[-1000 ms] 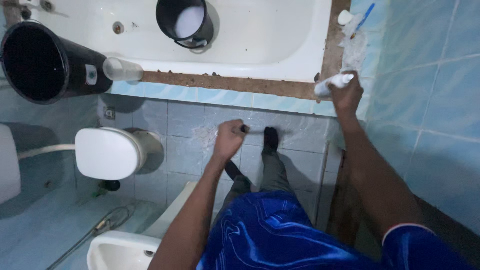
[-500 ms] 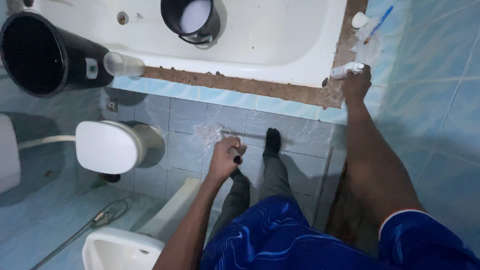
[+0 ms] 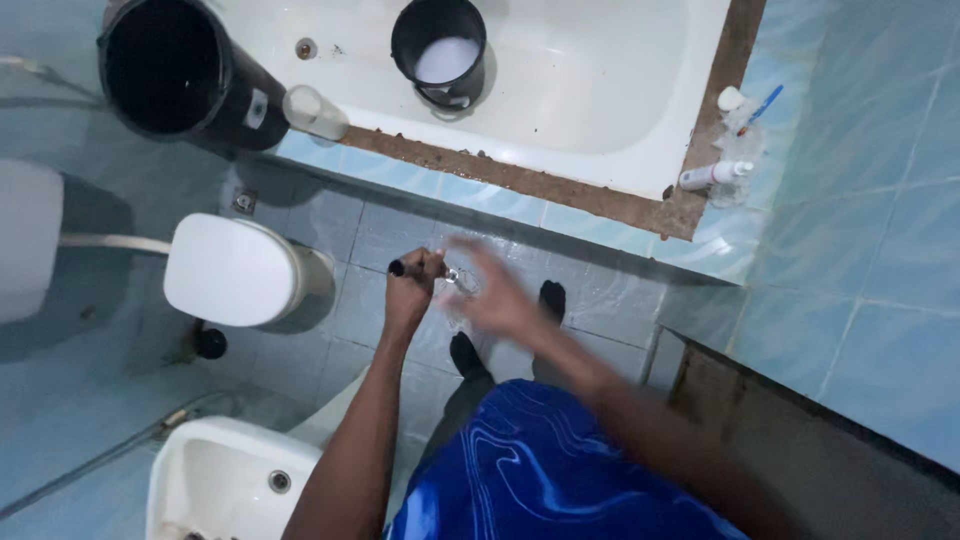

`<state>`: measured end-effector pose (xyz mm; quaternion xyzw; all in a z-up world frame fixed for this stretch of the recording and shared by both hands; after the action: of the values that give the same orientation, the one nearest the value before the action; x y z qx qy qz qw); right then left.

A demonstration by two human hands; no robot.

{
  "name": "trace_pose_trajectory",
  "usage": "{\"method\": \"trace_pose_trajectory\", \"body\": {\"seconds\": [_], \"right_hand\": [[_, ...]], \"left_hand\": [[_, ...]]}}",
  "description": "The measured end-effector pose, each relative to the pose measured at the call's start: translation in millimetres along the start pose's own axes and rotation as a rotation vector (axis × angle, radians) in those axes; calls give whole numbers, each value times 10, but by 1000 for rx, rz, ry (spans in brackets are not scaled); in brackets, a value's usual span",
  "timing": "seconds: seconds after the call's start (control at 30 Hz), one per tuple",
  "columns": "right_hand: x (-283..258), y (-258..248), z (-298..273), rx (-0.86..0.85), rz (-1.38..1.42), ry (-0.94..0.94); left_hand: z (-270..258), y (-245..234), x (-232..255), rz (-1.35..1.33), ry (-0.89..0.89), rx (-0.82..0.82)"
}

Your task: The person mops the tiled bathroom floor using a string mop and a spray bottle, moving between the sink, toilet, and bathtub areas.

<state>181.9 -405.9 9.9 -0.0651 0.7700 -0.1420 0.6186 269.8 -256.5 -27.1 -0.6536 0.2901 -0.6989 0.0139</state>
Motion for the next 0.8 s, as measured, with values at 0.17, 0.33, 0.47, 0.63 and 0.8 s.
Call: {"method": "trace_pose_trajectory", "body": {"seconds": [0.17, 0.33, 0.47, 0.63, 0.8], "right_hand": [[-1129, 1411, -210, -169, 82, 25], [-1264, 2152, -876, -336, -122, -368], [-801, 1501, -1256, -347, 169, -94], [-591, 901, -1698, -10, 5, 38], [-320, 1388, -1984, -39, -227, 90]], "left_hand": [[-855, -556, -873, 22, 237, 164], [-1678, -282, -1150, -54, 433, 156], [-1846, 137, -815, -262, 507, 132], [-1969, 879, -434, -190, 628, -213], [-2253, 1315, -704, -64, 547, -812]]}}
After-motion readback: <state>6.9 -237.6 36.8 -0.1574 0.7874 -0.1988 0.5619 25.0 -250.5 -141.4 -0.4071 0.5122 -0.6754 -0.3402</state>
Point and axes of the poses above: each hand's wrist, its own z-axis towards the middle knuckle, its own y-axis out of the palm, x = y × z, the point moved 10 cm from there along z, towards the middle knuckle, and after that the axes turned 13 degrees about y, right-handed, at the moved point
